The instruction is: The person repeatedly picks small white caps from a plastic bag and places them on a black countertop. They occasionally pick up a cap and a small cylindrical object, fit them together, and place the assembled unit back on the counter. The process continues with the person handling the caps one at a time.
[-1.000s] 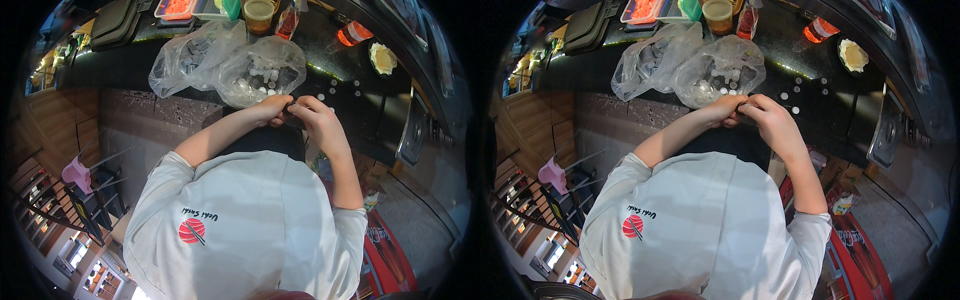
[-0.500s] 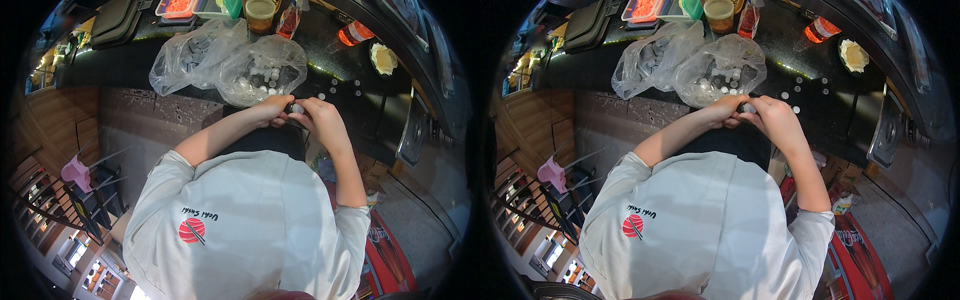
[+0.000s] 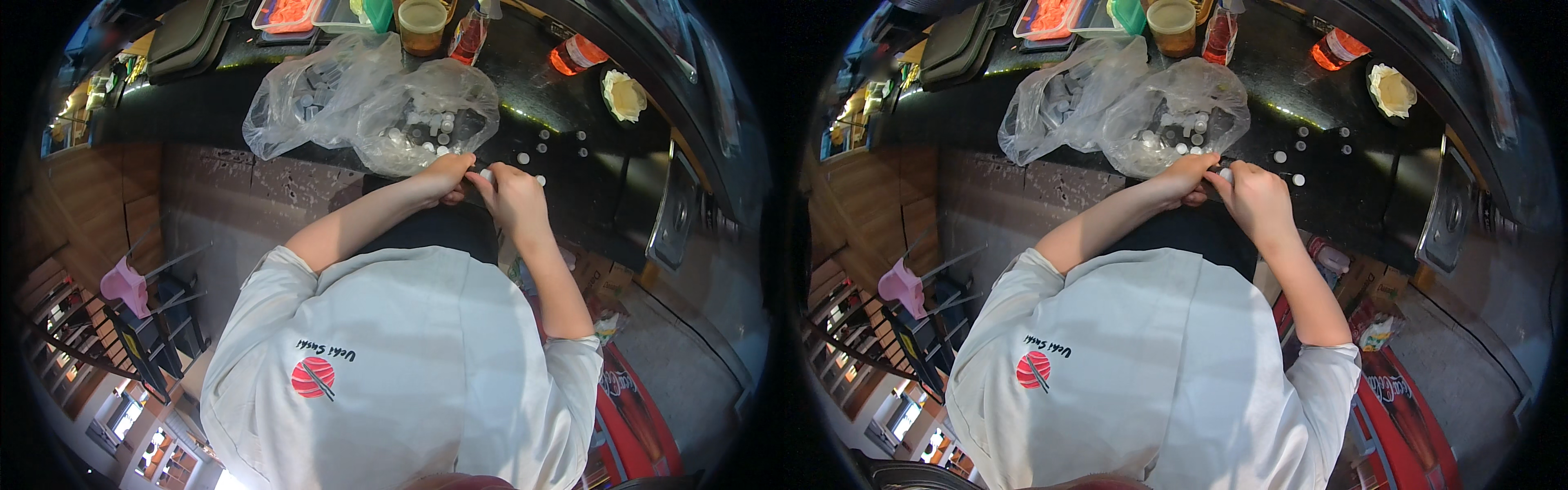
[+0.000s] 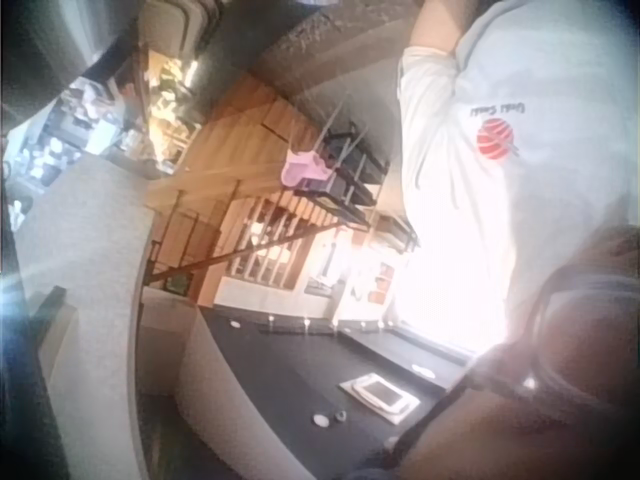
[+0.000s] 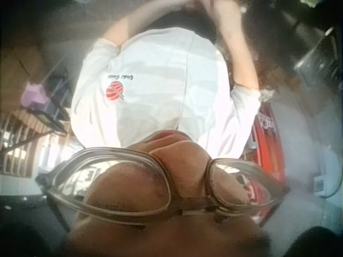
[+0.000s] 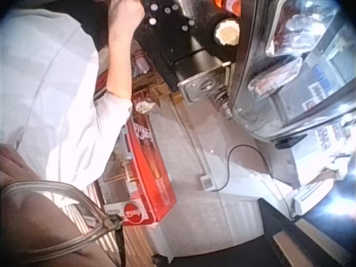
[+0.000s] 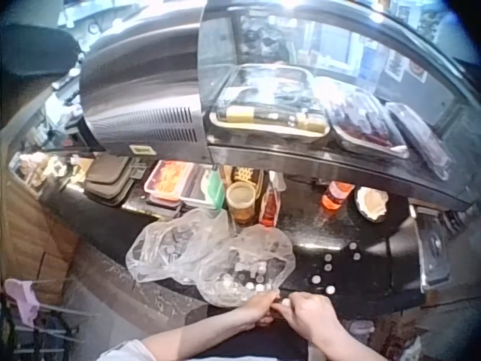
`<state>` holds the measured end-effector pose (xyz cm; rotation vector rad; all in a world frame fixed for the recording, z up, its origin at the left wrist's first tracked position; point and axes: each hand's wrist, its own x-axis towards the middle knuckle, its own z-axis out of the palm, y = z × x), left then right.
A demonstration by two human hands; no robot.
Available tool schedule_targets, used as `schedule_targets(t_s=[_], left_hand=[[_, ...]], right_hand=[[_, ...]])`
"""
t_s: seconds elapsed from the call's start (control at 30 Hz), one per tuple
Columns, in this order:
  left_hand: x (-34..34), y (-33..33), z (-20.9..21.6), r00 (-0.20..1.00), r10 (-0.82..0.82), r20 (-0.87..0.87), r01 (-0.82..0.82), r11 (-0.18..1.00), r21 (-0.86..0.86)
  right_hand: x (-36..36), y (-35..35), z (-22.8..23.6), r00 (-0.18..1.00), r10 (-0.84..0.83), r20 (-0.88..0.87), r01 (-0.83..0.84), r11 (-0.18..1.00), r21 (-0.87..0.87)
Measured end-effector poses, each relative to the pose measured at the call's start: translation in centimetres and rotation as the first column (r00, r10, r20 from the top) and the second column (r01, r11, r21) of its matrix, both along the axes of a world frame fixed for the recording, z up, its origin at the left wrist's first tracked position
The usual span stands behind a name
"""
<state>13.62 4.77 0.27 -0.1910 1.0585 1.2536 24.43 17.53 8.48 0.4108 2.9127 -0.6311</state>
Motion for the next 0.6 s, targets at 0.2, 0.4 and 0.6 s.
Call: schedule_targets(t_s=[0.2, 0.4, 0.6], left_hand=[[-0.8, -0.2, 1.4, 0.994, -0.104, 0.04, 0.107, 0.993, -0.058], [-1.3, -0.1, 1.4, 0.996, -0.086, 0.021, 0.087, 0.993, -0.078], [-0.3, 1.0, 0.4, 0.207, 0.345, -0.916, -0.085, 0.939, 0.334]], right_hand=[[-0.3, 0.8, 2.2, 0.941, 0.199, -0.273, -0.239, 0.964, -0.119], [0.3, 1.1, 1.2, 0.905, 0.149, -0.399, -0.228, 0.96, -0.159], [-0.5, -1.2, -0.9, 0.869, -0.468, -0.16, 0.321, 0.78, -0.537]])
